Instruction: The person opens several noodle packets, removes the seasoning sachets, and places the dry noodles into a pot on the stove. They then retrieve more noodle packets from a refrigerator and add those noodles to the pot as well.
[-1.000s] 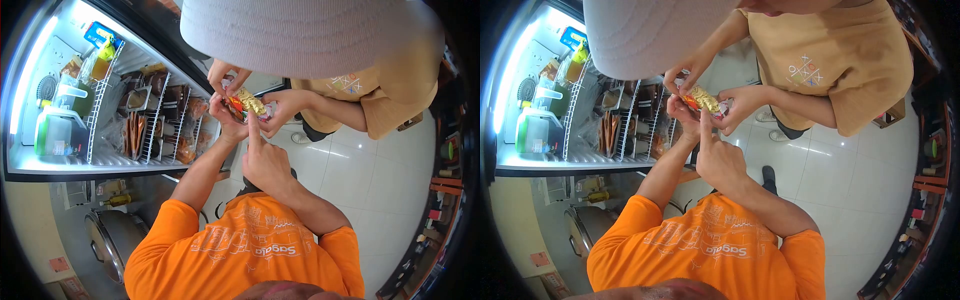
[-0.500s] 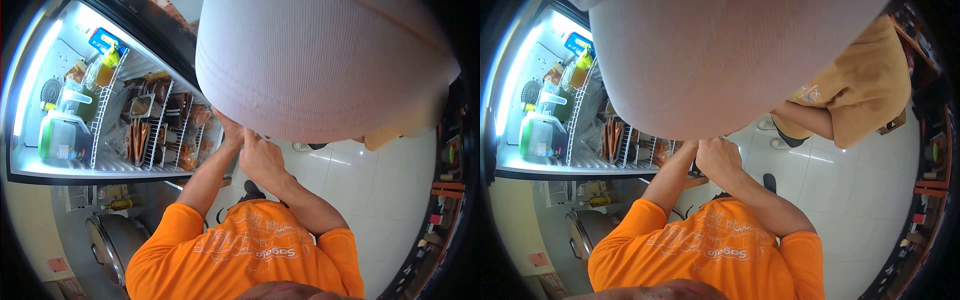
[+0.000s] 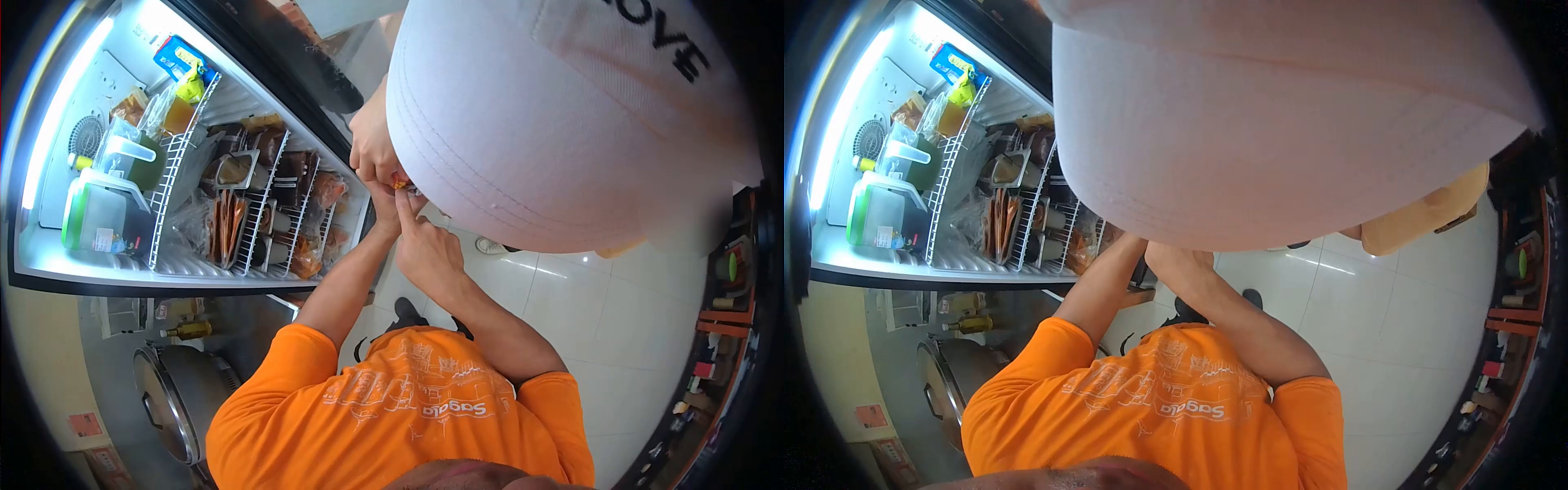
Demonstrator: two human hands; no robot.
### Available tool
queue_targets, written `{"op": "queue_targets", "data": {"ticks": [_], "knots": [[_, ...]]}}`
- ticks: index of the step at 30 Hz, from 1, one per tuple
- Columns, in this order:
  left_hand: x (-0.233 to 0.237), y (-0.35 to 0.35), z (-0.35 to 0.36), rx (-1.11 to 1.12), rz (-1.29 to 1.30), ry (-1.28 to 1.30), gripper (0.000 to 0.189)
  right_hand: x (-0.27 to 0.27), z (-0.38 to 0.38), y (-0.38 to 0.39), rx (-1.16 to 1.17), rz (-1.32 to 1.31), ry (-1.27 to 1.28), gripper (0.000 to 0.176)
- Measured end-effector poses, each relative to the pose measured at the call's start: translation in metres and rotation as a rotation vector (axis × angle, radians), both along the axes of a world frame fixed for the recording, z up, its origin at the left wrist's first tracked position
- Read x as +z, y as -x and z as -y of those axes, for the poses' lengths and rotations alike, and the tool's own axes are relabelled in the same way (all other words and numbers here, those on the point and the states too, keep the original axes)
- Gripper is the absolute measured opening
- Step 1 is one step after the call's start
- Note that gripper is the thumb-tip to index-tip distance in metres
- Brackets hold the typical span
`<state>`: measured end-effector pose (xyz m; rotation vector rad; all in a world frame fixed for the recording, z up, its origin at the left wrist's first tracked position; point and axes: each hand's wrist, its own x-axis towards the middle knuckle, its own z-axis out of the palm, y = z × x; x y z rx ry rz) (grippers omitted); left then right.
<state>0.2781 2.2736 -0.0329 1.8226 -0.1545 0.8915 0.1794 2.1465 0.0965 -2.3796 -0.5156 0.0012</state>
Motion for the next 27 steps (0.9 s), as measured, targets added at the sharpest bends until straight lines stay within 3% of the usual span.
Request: {"op": "queue_targets", "data": {"ticks": [4, 7, 11, 13, 14, 16, 18, 21, 24, 27], "knots": [[0.008, 0.010, -0.007, 0.070, -0.125, -0.300, 0.103, -0.002, 0.000, -0.006, -0.003, -0.012, 0.054, 0.071], [0.005, 0.004, -0.004, 0.029, -0.250, -0.227, 0.088, 0.002, -0.001, -0.006, 0.010, -0.008, 0.045, 0.071], [0.045, 0.012, 0.008, -0.145, -0.119, 0.167, 0.087, 0.015, 0.009, 0.001, 0.000, -0.080, -0.098, 0.071], [0.068, 0.015, 0.008, -0.110, 0.022, -0.049, 0.089, 0.019, 0.020, 0.012, -0.015, -0.079, -0.191, 0.068], [0.080, 0.015, 0.010, -0.124, 0.043, -0.018, 0.088, 0.021, 0.024, 0.015, -0.020, -0.072, -0.237, 0.067], [0.082, 0.014, 0.011, -0.166, 0.087, 0.165, 0.086, 0.018, 0.030, 0.020, -0.040, -0.250, -0.581, 0.061], [0.072, 0.010, 0.003, -0.097, 0.058, 0.049, 0.084, 0.017, 0.033, 0.022, -0.054, -0.496, -1.013, 0.059], [0.046, 0.009, -0.009, -0.109, 0.005, 0.047, 0.086, 0.018, 0.036, 0.017, -0.043, -0.575, -1.207, 0.056], [0.068, 0.028, -0.015, -0.016, 0.029, -0.167, 0.090, 0.015, 0.045, 0.014, 0.016, -0.658, -1.206, 0.055], [0.054, 0.030, -0.017, -0.146, -0.016, 0.116, 0.089, 0.017, 0.050, 0.012, 0.027, -0.730, -1.229, 0.052]]}}
